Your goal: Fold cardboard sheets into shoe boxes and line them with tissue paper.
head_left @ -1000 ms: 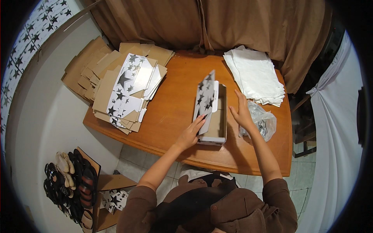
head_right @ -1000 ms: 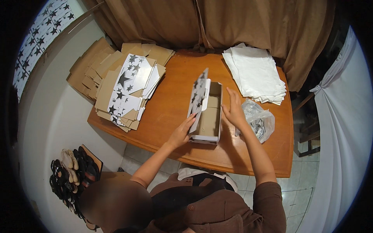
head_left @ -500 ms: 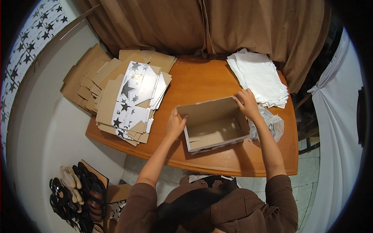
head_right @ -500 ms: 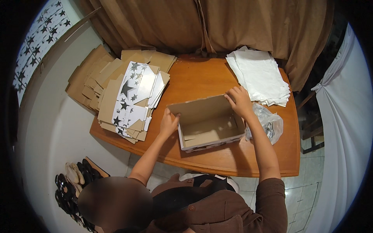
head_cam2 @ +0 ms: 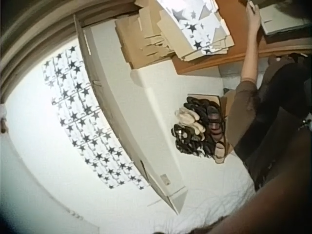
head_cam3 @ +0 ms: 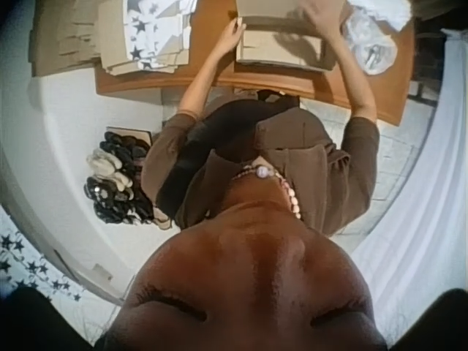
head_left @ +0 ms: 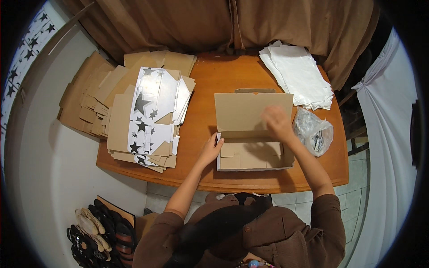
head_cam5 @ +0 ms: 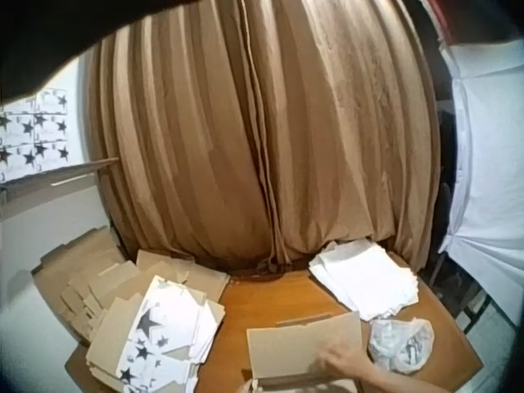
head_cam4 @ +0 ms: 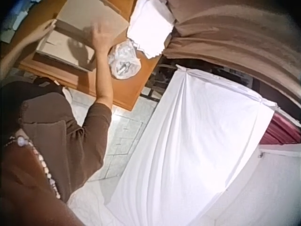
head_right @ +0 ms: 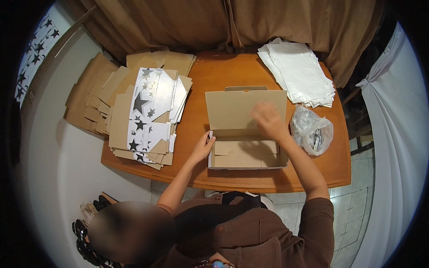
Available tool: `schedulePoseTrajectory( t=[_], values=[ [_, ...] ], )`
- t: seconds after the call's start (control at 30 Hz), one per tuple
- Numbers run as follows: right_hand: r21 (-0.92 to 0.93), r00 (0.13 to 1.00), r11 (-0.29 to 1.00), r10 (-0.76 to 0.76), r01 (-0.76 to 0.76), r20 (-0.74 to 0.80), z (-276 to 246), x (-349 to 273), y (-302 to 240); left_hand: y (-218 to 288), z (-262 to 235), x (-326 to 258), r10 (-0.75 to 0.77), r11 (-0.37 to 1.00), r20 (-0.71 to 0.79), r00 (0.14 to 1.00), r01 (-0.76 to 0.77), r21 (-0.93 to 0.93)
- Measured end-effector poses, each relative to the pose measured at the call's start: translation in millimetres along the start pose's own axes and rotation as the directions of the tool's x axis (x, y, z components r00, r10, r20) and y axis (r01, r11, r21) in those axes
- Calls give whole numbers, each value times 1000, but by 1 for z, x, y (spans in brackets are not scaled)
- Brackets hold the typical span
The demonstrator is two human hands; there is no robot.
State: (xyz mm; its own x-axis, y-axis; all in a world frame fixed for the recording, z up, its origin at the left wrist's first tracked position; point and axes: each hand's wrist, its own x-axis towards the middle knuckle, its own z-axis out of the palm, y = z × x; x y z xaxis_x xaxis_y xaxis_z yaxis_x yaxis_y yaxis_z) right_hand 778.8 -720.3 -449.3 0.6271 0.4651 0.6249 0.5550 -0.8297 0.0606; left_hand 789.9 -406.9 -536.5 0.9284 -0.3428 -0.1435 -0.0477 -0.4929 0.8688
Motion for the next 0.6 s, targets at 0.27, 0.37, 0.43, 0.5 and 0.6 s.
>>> schedulePoseTrajectory(
  t=[0.27, 0.37, 0.43, 0.5, 0.6],
  values=[
    [412, 606, 890, -440, 195, 663, 79, -18, -92, -10, 18, -7, 133, 973, -43, 990, -139, -187],
    [401, 473, 903, -425, 157, 772, 100, -15, -102, -10, 15, 2, 96, 987, -6, 995, -96, -131],
    [384, 444, 911, -410, 152, 797, 104, -13, -104, -9, 13, 2, 83, 990, -2, 997, -83, -116],
    [364, 370, 918, -396, 154, 840, 105, -13, -103, -3, 13, 1, 13, 1000, 0, 1000, -13, 28],
    [452, 504, 885, -444, 115, 741, 104, -11, -96, 14, 10, -1, -104, 975, -10, 995, 104, 197]
  ],
)
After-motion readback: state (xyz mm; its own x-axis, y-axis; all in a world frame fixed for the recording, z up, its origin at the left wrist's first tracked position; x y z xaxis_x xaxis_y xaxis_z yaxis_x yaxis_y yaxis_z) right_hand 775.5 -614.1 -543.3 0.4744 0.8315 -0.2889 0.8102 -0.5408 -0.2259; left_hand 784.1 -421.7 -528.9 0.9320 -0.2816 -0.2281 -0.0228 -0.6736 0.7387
